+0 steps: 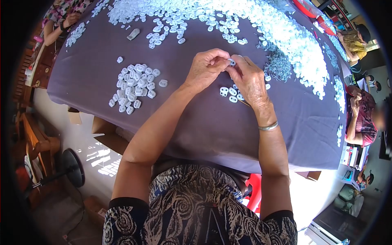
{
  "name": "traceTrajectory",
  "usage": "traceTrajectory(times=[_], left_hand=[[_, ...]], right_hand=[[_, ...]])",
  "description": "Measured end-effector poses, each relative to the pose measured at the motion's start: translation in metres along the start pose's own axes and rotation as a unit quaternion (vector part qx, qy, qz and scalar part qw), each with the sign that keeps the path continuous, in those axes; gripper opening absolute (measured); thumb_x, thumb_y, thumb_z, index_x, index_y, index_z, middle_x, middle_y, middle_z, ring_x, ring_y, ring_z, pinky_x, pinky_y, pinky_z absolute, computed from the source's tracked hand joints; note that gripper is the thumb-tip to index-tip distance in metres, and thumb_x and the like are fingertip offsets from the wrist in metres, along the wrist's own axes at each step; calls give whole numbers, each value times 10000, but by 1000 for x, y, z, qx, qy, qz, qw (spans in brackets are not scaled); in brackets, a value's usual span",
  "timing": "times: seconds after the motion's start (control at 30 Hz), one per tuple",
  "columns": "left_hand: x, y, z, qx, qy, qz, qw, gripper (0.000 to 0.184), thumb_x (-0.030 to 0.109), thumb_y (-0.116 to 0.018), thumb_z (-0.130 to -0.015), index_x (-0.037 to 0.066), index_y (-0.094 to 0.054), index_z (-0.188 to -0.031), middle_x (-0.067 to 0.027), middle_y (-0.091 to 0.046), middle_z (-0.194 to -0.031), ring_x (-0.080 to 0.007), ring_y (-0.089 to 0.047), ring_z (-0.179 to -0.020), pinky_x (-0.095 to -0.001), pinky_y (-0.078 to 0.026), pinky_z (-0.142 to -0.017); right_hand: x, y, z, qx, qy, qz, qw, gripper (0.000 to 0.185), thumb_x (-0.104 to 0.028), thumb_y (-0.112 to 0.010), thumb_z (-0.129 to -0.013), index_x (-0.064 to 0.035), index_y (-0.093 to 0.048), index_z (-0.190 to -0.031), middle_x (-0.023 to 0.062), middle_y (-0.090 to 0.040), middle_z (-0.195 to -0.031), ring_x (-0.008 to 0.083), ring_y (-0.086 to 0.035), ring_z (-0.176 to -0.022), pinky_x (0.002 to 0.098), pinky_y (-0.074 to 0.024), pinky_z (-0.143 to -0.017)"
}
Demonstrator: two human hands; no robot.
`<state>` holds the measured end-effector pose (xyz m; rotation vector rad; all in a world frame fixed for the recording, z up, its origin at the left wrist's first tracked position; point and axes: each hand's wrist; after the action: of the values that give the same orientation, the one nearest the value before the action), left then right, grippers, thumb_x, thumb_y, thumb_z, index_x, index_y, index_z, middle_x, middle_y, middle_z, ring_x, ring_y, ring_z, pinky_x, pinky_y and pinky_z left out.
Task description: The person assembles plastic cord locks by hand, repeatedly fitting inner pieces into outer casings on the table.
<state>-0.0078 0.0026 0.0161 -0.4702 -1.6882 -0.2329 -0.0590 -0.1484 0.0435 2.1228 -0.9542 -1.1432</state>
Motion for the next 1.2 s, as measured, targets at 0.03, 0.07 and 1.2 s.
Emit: traceTrajectory(times=[0.03, 0.07, 1.2], left_hand=[[1, -1, 0, 6, 3, 7, 1000, 110, 75, -628, -885, 14, -650, -974, -19, -628, -823, -70, -569, -729, -219, -487, -658], [2, -1, 1, 12, 6, 15, 1000, 99, 58, -622, -885, -6, -646, -956, -29, -627, -825, -74, -581, -743, -219, -494, -668], [3, -1, 3, -19, 9, 83, 996, 169, 162, -618, -899, 29, -625, -1003, -17, -619, -888, -72, -539, -808, -230, -446, -725]], right_hand=[[0, 0, 0, -1, 12, 15, 1000, 269, -67, -694, -793, 6, -584, -1027, 133, -610, -855, 294, -634, -696, 368, -521, -596], [1, 0, 0, 0, 13, 5, 1000, 268, -66, -689, -797, 7, -582, -1031, 136, -608, -857, 304, -633, -705, 374, -521, -600], [-2, -6, 1, -61, -15, 33, 997, 360, -339, -647, -860, -26, -481, -921, 195, -611, -739, 398, -619, -709, 450, -502, -567]])
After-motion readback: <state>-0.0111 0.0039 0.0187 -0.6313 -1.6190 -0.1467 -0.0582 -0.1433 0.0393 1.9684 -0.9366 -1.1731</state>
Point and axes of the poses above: each hand's wrist, its own z-axis away from the middle knuckle, its own y-axis out of the back of the hand, x = y × z
